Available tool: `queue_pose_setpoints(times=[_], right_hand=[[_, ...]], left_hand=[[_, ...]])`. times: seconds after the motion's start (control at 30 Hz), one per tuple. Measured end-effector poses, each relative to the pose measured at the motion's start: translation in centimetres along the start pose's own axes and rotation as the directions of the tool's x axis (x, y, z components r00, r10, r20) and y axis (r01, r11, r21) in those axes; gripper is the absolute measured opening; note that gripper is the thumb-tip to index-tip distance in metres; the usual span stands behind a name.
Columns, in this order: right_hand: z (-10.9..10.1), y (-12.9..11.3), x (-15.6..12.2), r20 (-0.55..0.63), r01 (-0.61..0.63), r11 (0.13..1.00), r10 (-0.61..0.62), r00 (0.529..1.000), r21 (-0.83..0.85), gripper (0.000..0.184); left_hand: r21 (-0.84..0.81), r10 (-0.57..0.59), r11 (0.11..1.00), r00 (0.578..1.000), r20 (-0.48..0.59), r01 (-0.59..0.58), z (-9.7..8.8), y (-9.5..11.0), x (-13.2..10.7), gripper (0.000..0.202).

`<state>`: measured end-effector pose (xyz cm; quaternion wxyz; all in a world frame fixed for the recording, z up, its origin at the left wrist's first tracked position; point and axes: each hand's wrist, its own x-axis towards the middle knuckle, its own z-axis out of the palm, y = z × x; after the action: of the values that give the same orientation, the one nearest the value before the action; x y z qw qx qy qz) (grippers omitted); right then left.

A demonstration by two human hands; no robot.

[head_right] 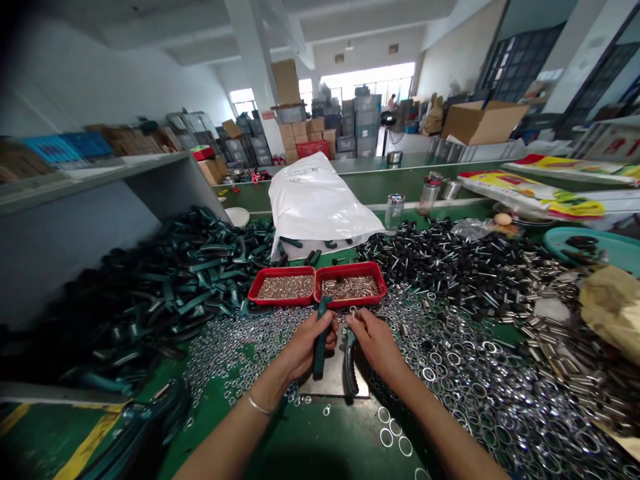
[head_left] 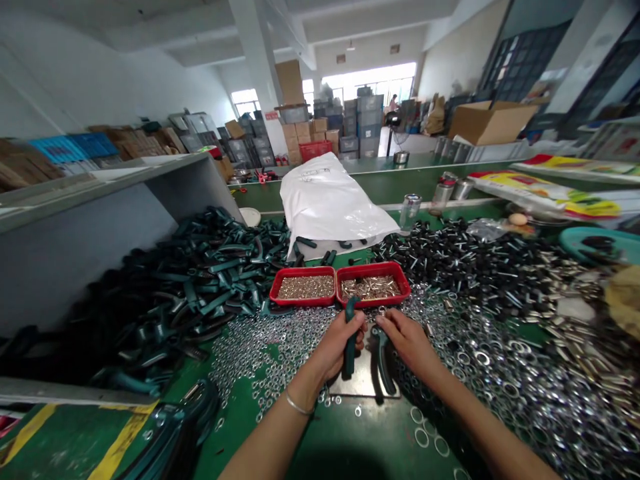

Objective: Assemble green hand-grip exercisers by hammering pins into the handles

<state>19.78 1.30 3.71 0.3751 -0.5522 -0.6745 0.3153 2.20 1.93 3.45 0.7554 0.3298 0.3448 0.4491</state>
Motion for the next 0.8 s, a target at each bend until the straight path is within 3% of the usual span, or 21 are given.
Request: queue_pose_setpoints(times=[0.1, 0.2, 0.43, 0.6, 0.8], right_hand=[[0.0, -0.4, 0.6, 0.005, 0.016, 0.999, -0.016, 1.0, -0.034, 0.032], [-0.2, -0.7, 1.0, 0.037, 0.038, 0.996, -0.035, 0.999, -0.081, 0.028], [0.0, -0.7, 1.6, 0.134, 0.056, 0.977, -0.029, 0.991, -0.207, 0.023], [-0.3, -0.5, 1.4, 0.085, 0.068, 0.984, -0.054, 0.995, -0.163, 0.025], [-0.6, -0.9, 0.3, 0.016, 0.069, 0.993, -0.068, 0.998, -0.097, 0.024]], left_hand=[[-0.022, -0.013, 1.0, 1.0, -0.021, 0.012, -0.2, -0.7, 0.3, 0.041], [0.111, 0.048, 0.993, 0.997, -0.054, -0.042, -0.3, -1.3, 0.3, 0.039], [0.372, 0.042, 0.928, 0.997, -0.058, -0.018, -0.1, -1.3, 0.3, 0.048], [0.578, 0.091, 0.814, 0.995, -0.034, -0.055, 1.1, -1.0, 0.5, 0.046], [0.673, 0.163, 0.731, 0.987, -0.01, -0.114, 1.9, -1.2, 0.0, 0.042]])
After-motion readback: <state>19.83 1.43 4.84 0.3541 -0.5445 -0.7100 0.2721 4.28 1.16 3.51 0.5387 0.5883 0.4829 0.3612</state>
